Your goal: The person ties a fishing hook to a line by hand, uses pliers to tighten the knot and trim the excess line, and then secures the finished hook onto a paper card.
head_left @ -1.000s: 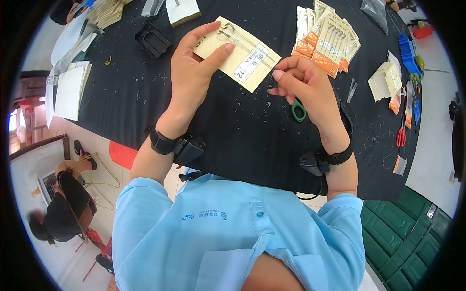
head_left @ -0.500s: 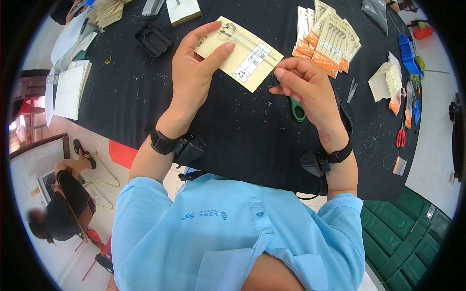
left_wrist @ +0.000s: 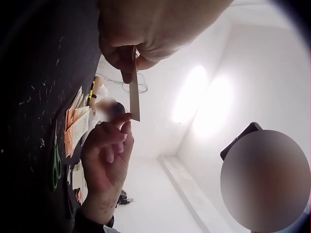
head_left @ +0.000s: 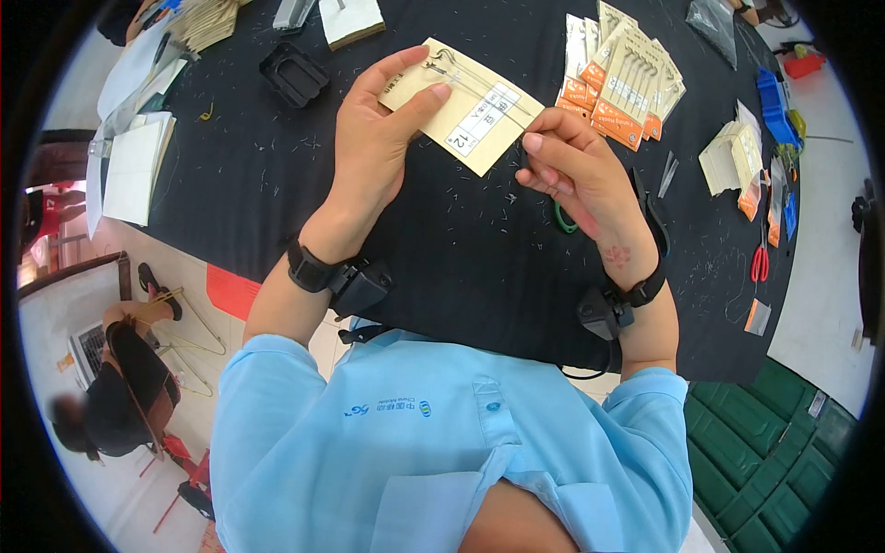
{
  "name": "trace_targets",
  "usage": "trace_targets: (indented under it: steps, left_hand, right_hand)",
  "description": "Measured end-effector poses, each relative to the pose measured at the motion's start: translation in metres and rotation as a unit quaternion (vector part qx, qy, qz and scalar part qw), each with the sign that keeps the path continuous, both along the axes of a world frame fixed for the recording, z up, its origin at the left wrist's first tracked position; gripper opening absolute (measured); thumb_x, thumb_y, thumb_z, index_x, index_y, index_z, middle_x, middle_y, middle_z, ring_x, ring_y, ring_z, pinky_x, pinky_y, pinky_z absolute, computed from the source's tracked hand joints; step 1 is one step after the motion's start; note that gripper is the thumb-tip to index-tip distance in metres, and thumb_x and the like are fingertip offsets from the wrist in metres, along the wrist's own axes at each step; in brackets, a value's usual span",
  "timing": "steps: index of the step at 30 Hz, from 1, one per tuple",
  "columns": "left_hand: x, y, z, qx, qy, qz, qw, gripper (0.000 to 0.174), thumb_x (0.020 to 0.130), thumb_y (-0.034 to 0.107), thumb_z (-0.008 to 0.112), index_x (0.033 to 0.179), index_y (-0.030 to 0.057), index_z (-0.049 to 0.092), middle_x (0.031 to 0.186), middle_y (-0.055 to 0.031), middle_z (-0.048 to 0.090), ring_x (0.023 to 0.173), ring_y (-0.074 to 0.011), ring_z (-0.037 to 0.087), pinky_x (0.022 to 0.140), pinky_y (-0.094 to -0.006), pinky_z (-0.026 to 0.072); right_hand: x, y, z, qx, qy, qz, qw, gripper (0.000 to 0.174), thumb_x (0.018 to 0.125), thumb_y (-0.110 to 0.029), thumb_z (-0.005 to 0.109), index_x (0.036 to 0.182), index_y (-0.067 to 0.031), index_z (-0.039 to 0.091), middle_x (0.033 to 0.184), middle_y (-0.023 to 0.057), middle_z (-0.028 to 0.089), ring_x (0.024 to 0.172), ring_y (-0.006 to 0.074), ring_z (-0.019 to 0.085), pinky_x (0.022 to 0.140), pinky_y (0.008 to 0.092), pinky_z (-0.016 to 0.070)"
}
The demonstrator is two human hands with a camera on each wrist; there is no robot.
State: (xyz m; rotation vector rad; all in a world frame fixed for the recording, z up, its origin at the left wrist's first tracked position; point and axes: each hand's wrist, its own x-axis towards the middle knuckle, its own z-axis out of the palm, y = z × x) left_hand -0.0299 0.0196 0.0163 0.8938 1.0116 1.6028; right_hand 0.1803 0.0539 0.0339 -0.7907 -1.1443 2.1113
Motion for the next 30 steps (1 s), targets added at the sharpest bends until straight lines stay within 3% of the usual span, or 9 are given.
trace_targets:
  steps: [5, 8, 11, 15, 22, 28, 30]
  left_hand:
    - [-0.001, 0.000, 0.003, -0.047, -0.036, -0.030, 0.998, 0.043, 0.084, 0.007, 0.068, 0.123, -0.0030, 0.051, 0.110, -0.0133, 0.060, 0.095, -0.0160, 0.063, 0.078, -0.0257, 0.0534]
    - [-0.004, 0.000, 0.006, -0.062, -0.070, -0.066, 0.993, 0.044, 0.084, 0.010, 0.068, 0.123, -0.0022, 0.050, 0.111, -0.0129, 0.060, 0.094, -0.0160, 0.063, 0.077, -0.0256, 0.0534]
    - [-0.005, 0.000, 0.009, -0.075, -0.050, -0.094, 0.992, 0.045, 0.083, 0.010, 0.069, 0.123, -0.0010, 0.052, 0.112, -0.0126, 0.060, 0.095, -0.0160, 0.063, 0.078, -0.0266, 0.0535]
    - [-0.010, -0.001, 0.013, -0.061, 0.011, -0.151, 0.987, 0.045, 0.080, 0.008, 0.071, 0.121, 0.0006, 0.055, 0.113, -0.0129, 0.060, 0.098, -0.0165, 0.062, 0.082, -0.0275, 0.0525]
    - [-0.010, -0.004, 0.019, -0.031, 0.068, -0.217, 0.973, 0.046, 0.078, 0.007, 0.072, 0.121, 0.0025, 0.056, 0.111, -0.0114, 0.061, 0.098, -0.0161, 0.062, 0.084, -0.0282, 0.0517]
    - [-0.001, -0.007, 0.029, -0.063, 0.114, -0.278, 0.952, 0.045, 0.076, 0.007, 0.073, 0.118, 0.0011, 0.057, 0.103, -0.0085, 0.063, 0.092, -0.0126, 0.061, 0.079, -0.0255, 0.0507]
    - [-0.003, -0.002, 0.029, -0.064, 0.146, -0.302, 0.940, 0.046, 0.077, 0.008, 0.071, 0.120, 0.0043, 0.056, 0.107, -0.0099, 0.062, 0.094, -0.0155, 0.063, 0.079, -0.0273, 0.0525]
  right_hand:
    - [-0.004, -0.002, 0.000, 0.017, -0.003, -0.001, 1.000, 0.018, 0.090, -0.014, 0.061, 0.103, -0.0028, 0.059, 0.075, -0.0009, 0.055, 0.057, 0.0015, 0.048, 0.079, 0.0281, 0.0546]
    - [-0.005, -0.001, -0.007, 0.055, -0.020, -0.005, 0.998, 0.019, 0.090, -0.016, 0.062, 0.104, -0.0031, 0.059, 0.079, 0.0014, 0.060, 0.063, 0.0037, 0.055, 0.075, 0.0254, 0.0531]
    - [-0.001, 0.001, -0.014, 0.140, -0.075, 0.026, 0.987, 0.021, 0.089, -0.015, 0.063, 0.105, -0.0028, 0.061, 0.089, 0.0054, 0.067, 0.080, 0.0090, 0.064, 0.069, 0.0210, 0.0472]
    - [0.002, 0.003, -0.015, 0.163, -0.078, 0.055, 0.982, 0.014, 0.087, -0.012, 0.064, 0.097, -0.0019, 0.065, 0.088, 0.0035, 0.067, 0.080, 0.0070, 0.063, 0.070, 0.0210, 0.0473]
    - [-0.003, 0.003, -0.019, 0.191, -0.123, 0.050, 0.973, 0.012, 0.088, -0.009, 0.061, 0.097, -0.0013, 0.064, 0.088, 0.0019, 0.066, 0.081, 0.0053, 0.060, 0.072, 0.0215, 0.0476]
    - [0.002, 0.007, -0.011, 0.211, -0.134, 0.070, 0.966, 0.014, 0.086, -0.007, 0.061, 0.097, 0.0018, 0.063, 0.089, 0.0033, 0.066, 0.083, 0.0074, 0.060, 0.074, 0.0234, 0.0475]
    - [0.005, 0.012, -0.013, 0.182, -0.132, 0.081, 0.971, 0.015, 0.086, -0.007, 0.061, 0.098, 0.0014, 0.063, 0.089, 0.0039, 0.065, 0.083, 0.0078, 0.060, 0.075, 0.0236, 0.0476]
